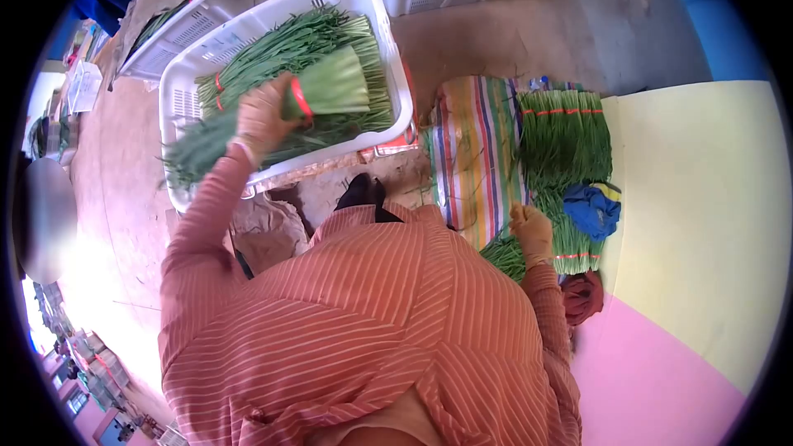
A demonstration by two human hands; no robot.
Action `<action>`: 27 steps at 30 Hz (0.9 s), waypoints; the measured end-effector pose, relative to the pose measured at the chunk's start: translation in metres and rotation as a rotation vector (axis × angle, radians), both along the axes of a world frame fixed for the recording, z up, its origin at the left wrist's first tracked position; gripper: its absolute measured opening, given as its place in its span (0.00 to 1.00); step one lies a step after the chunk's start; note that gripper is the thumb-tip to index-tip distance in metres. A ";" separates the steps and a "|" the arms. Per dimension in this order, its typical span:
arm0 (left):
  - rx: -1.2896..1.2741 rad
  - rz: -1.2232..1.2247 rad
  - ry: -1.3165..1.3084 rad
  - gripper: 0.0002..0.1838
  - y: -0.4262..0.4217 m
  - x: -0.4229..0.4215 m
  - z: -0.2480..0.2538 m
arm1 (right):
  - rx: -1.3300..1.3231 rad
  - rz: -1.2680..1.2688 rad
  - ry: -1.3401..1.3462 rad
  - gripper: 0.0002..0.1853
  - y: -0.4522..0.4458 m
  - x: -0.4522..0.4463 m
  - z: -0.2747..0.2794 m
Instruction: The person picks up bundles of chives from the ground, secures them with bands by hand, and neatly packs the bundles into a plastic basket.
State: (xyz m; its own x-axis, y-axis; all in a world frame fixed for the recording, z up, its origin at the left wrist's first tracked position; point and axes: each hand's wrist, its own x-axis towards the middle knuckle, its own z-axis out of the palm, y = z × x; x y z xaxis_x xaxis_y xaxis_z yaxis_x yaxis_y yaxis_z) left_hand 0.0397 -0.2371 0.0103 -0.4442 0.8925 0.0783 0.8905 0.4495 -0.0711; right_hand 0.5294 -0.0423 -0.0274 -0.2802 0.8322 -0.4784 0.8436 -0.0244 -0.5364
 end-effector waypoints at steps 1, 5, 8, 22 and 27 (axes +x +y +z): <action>-0.177 0.039 -0.028 0.45 0.007 0.010 -0.019 | -0.007 -0.011 -0.012 0.23 -0.011 0.002 -0.008; -0.325 0.046 -0.166 0.44 0.032 0.033 -0.095 | -0.099 -0.114 -0.054 0.23 -0.052 0.004 -0.017; -0.412 0.034 -0.209 0.44 0.052 0.034 -0.115 | -0.166 -0.240 -0.031 0.24 -0.083 0.012 -0.018; -0.049 -0.128 -0.542 0.38 0.010 0.025 -0.114 | 0.277 0.316 -0.103 0.12 -0.069 -0.172 0.049; 0.050 0.075 -0.635 0.28 -0.033 0.026 -0.094 | 0.402 0.919 0.051 0.18 -0.007 -0.302 0.013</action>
State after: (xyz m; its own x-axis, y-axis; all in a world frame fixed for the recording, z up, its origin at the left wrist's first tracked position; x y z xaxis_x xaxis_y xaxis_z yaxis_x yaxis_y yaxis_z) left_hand 0.0659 -0.2701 -0.0833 -0.4787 0.8594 -0.1795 0.7185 0.5010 0.4825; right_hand 0.2269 -0.0498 -0.0147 -0.9076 0.3797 -0.1789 0.4197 0.8162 -0.3972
